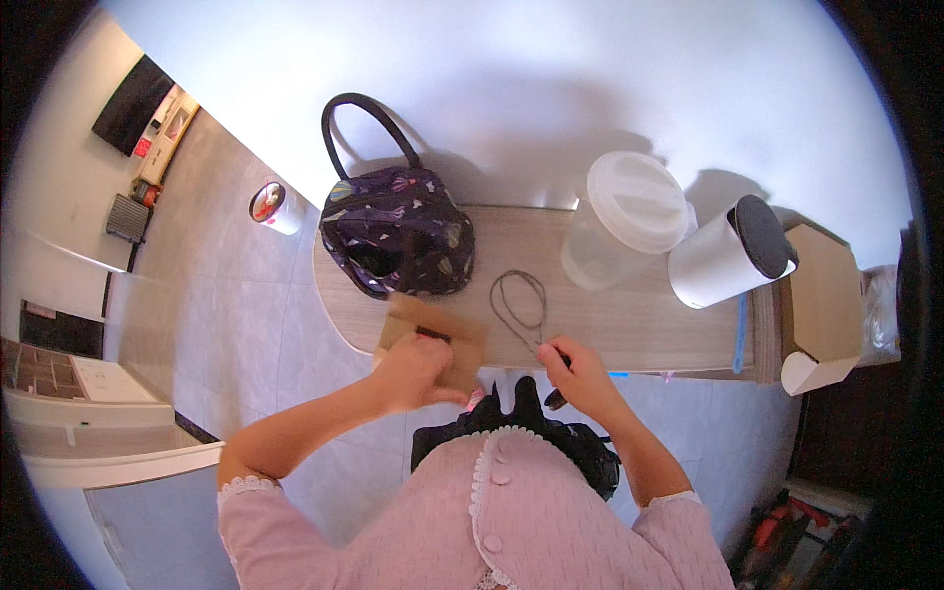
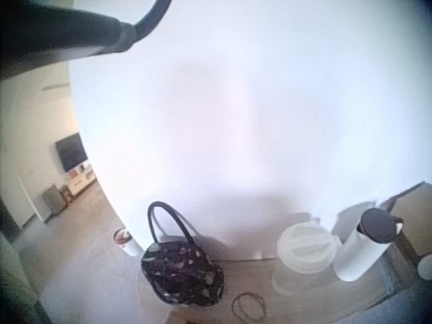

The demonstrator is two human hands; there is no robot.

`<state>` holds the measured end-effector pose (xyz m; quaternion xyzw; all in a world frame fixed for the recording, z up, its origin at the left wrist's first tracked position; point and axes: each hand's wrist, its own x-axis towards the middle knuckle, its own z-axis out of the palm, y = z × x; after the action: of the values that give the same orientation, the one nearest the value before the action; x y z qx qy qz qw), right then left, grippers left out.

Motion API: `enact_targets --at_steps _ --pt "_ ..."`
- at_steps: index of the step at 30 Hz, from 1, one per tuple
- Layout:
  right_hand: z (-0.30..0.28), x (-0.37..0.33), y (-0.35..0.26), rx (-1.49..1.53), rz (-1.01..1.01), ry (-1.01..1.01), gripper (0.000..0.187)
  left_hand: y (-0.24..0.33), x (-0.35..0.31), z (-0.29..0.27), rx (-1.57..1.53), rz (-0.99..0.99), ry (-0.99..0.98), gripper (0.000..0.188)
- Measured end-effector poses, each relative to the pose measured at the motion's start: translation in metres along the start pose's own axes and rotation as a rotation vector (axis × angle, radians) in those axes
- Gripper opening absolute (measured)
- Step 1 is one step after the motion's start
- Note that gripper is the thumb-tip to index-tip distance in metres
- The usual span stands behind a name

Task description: The person opens a small cardboard box on a table, removes a red product box, and places it on the table. They then fold the empty cardboard box and walk to a storage area to place it on a shelf.

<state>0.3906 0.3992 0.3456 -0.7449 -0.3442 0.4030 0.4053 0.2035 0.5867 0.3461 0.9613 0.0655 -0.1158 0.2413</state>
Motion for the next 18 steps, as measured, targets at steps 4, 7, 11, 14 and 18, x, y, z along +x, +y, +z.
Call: enact_targets --at_steps 4,7,11,14,18 --pt "0.007 0.003 0.012 0.049 -0.112 -0.053 0.021 0.017 0.011 0.007 -0.065 -0.197 0.338 0.053" --pt "0.016 0.007 0.014 0.153 -0.055 -0.234 0.023 0.018 0.019 0.018 0.017 -0.112 0.473 0.051" --pt "0.032 0.022 0.026 0.156 -0.037 -0.318 0.024 0.027 0.025 0.012 0.028 -0.084 0.419 0.048" --pt "0.034 0.027 0.024 0.086 -0.014 -0.282 0.025 0.030 0.030 0.008 0.059 -0.038 0.394 0.048" --pt "0.032 0.035 0.023 0.038 -0.007 -0.283 0.025 0.025 0.038 0.008 0.080 0.038 0.426 0.050"
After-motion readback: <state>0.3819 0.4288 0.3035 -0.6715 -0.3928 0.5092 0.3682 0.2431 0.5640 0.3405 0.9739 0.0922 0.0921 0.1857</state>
